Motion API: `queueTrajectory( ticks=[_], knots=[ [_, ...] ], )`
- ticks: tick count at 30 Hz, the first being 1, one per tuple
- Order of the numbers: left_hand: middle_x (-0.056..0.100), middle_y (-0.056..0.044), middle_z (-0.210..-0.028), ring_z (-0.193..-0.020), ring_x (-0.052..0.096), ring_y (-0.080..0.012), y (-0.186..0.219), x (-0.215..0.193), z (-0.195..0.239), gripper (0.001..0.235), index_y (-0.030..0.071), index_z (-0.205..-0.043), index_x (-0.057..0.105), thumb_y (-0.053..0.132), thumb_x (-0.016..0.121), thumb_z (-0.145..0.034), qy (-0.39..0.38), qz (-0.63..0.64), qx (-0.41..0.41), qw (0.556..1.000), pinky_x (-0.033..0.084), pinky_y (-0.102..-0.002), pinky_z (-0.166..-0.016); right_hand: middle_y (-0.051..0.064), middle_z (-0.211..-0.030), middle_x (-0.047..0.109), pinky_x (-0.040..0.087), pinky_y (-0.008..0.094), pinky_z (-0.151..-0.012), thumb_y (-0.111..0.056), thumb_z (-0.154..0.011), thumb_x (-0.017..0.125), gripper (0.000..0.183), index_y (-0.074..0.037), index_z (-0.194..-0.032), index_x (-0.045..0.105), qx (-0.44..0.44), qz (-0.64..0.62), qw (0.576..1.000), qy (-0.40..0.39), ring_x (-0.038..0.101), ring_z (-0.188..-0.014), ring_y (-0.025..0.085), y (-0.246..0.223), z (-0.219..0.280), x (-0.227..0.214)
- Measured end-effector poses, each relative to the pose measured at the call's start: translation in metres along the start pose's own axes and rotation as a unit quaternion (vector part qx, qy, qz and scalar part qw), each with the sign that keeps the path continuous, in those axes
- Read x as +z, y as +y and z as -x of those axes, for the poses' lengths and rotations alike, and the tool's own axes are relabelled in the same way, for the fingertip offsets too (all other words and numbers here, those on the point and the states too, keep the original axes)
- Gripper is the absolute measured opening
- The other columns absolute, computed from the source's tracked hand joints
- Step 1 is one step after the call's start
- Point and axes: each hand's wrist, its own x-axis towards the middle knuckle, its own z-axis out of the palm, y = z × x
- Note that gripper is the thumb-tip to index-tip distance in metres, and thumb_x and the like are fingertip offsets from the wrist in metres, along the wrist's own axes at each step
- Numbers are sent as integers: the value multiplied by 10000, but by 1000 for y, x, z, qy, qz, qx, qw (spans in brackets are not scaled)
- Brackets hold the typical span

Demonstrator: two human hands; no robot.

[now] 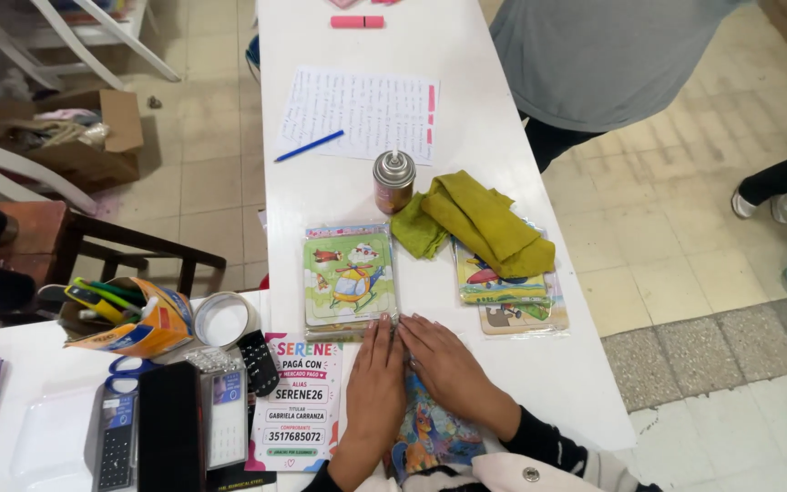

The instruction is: Unpacking small jigsaw puzzles from plastic bags and assembling them on their cardboard backings.

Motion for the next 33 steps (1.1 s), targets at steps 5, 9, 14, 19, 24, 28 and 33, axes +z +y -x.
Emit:
queueTrajectory(
  ticks=[5, 9, 14, 19, 24, 28, 33],
  knots=[
    [412, -202, -1568, -1448, 376, -402, -4, 5, 1, 548, -10, -1407, 531, 92, 579, -871, 11, -28, 4, 1000, 374, -503, -1117, 204, -1534, 454, 272, 536, -1181, -160, -930, 639, 591, 16, -1464, 457, -8, 39, 999, 1, 395, -1450, 370, 5, 0, 8],
    [418, -183, -1564, -1449, 378, -395, -5, 9, 3, 507, 24, -1379, 563, 114, 581, -880, 8, -50, 2, 999, 378, -530, -1099, 177, -1536, 459, 267, 574, -1172, -198, -957, 622, 550, -8, -1451, 471, -20, 97, 995, 2, 402, -1443, 358, 6, 9, 9],
    [436, -162, -1579, -1459, 405, -367, -18, 24, 3, 489, 42, -1381, 582, 118, 593, -897, 14, -81, 8, 997, 379, -523, -1130, 169, -1541, 467, 302, 586, -1158, -181, -958, 600, 545, -20, -1463, 472, -16, 112, 993, 22, 416, -1437, 363, 3, 27, -5],
    [454, -171, -1538, -1452, 394, -371, 13, -15, 18, 543, 39, -1398, 578, 234, 667, -898, 4, -90, -10, 996, 338, -558, -1137, 170, -1557, 456, 325, 603, -1152, -209, -987, 601, 551, -40, -1491, 458, 19, 99, 994, 30, 412, -1446, 374, 0, 64, -20],
    [418, -164, -1577, -1484, 327, -354, 60, -39, 74, 683, 14, -1419, 542, 357, 732, -860, -63, -84, 46, 993, 259, -566, -1194, 211, -1601, 379, 317, 638, -1134, -293, -980, 623, 678, -43, -1559, 374, 76, 82, 992, 65, 370, -1465, 402, -25, 108, -40],
    [378, -169, -1606, -1513, 297, -368, 81, -50, 112, 817, -3, -1469, 476, 405, 764, -823, -82, -31, 63, 994, 246, -546, -1240, 229, -1624, 357, 303, 647, -1159, -328, -1021, 610, 687, -26, -1581, 353, 95, 71, 991, 64, 343, -1497, 426, -32, 140, -41],
    [335, -163, -1617, -1511, 278, -364, 78, -53, 126, 838, 90, -1505, 432, 405, 792, -816, -92, -79, 0, 993, 241, -547, -1199, 268, -1632, 329, 262, 669, -1165, -401, -1037, 608, 605, -7, -1478, 480, 111, 110, 987, 41, 304, -1508, 470, -29, 157, -24]
  ],
)
